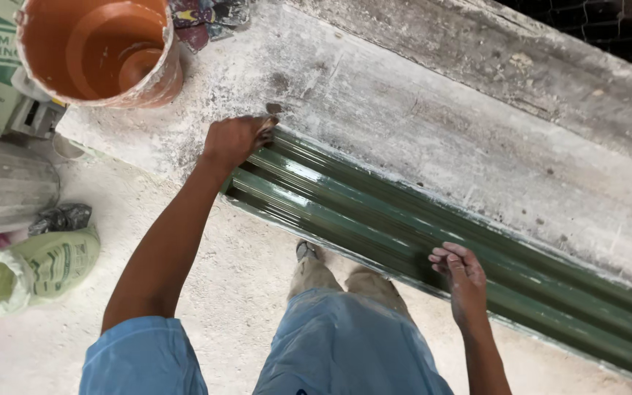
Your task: The person mixes a white powdery substance in a bucket using a brush, then applies the mixture onto a long green corrugated panel by brushing it along the surface.
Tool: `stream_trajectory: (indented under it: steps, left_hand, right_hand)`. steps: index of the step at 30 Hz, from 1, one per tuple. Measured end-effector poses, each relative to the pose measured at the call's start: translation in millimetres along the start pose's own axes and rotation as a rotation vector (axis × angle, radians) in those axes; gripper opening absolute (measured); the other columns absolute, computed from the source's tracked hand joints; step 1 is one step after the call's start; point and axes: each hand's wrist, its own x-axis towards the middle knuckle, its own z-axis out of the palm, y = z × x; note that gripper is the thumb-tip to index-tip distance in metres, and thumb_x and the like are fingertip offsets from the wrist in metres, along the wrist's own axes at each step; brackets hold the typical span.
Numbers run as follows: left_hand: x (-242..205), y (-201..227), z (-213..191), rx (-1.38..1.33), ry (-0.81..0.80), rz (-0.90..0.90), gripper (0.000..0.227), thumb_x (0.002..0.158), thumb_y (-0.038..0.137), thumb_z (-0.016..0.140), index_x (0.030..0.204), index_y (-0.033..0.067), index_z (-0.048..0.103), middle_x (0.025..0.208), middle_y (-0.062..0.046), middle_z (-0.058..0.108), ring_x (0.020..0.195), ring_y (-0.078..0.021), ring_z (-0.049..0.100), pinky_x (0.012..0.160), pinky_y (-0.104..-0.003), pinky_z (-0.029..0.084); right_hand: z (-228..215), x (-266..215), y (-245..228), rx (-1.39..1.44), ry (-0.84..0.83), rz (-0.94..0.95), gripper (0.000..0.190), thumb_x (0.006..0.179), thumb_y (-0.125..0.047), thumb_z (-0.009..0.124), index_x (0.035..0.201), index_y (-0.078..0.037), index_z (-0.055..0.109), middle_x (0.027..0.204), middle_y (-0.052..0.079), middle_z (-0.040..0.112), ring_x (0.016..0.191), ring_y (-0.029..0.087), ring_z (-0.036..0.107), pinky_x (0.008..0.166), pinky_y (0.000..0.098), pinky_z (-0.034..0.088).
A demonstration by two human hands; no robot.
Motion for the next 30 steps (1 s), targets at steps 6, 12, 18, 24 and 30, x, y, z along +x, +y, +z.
stream_trajectory:
  steps: [6, 12, 18, 24, 30]
  left_hand:
    - [-22, -16, -23, -0.023, -0.099, -0.065, 0.033, 0.095, 0.045, 0.073, 0.113, 0.0173, 0.073, 0.091, -0.011, 0.075, 0.082, -0.0309, 0.073, 0.071, -0.044, 0.057]
    - [-51, -33, 0, -0.022, -0.115, 0.168, 0.039, 0.092, 0.049, 0.075, 0.116, 0.0192, 0.075, 0.108, -0.010, 0.076, 0.088, -0.0281, 0.075, 0.076, -0.041, 0.060]
    - [-39, 58, 62, -0.103, -0.022, 0.478, 0.052, 0.084, 0.047, 0.077, 0.131, 0.0256, 0.069, 0.116, -0.008, 0.075, 0.081, -0.0219, 0.075, 0.067, -0.038, 0.063]
    - [-25, 254, 91, -0.489, -0.004, 0.601, 0.043, 0.087, 0.031, 0.078, 0.124, 0.0107, 0.072, 0.105, -0.014, 0.075, 0.070, -0.0266, 0.074, 0.059, -0.038, 0.061]
    - [-25, 480, 118, -0.638, 0.068, 0.657, 0.026, 0.090, 0.031, 0.078, 0.100, 0.0069, 0.074, 0.089, -0.014, 0.073, 0.069, -0.0333, 0.071, 0.060, -0.043, 0.058]
  right_hand:
    - [-32, -37, 22, 0.053, 0.150, 0.061, 0.027, 0.109, -0.014, 0.050, 0.132, -0.001, 0.057, 0.121, 0.015, 0.067, 0.108, 0.024, 0.067, 0.093, 0.0372, 0.055]
    - [-55, -67, 39, 0.111, 0.292, 0.157, 0.028, 0.108, -0.013, 0.050, 0.133, -0.003, 0.057, 0.121, 0.014, 0.068, 0.107, 0.025, 0.067, 0.093, 0.0393, 0.054]
    - [-62, -81, 37, 0.043, 0.315, 0.188, 0.027, 0.109, -0.014, 0.049, 0.131, -0.002, 0.057, 0.117, 0.014, 0.068, 0.106, 0.025, 0.067, 0.093, 0.0394, 0.054]
    - [-113, -118, 41, 0.029, 0.356, 0.188, 0.028, 0.108, -0.016, 0.047, 0.130, -0.002, 0.057, 0.116, 0.013, 0.068, 0.107, 0.025, 0.068, 0.093, 0.0398, 0.055]
    - [-220, -181, 88, 0.195, 0.452, 0.042, 0.032, 0.106, -0.019, 0.050, 0.132, -0.001, 0.057, 0.117, 0.014, 0.069, 0.108, 0.024, 0.068, 0.093, 0.0399, 0.056]
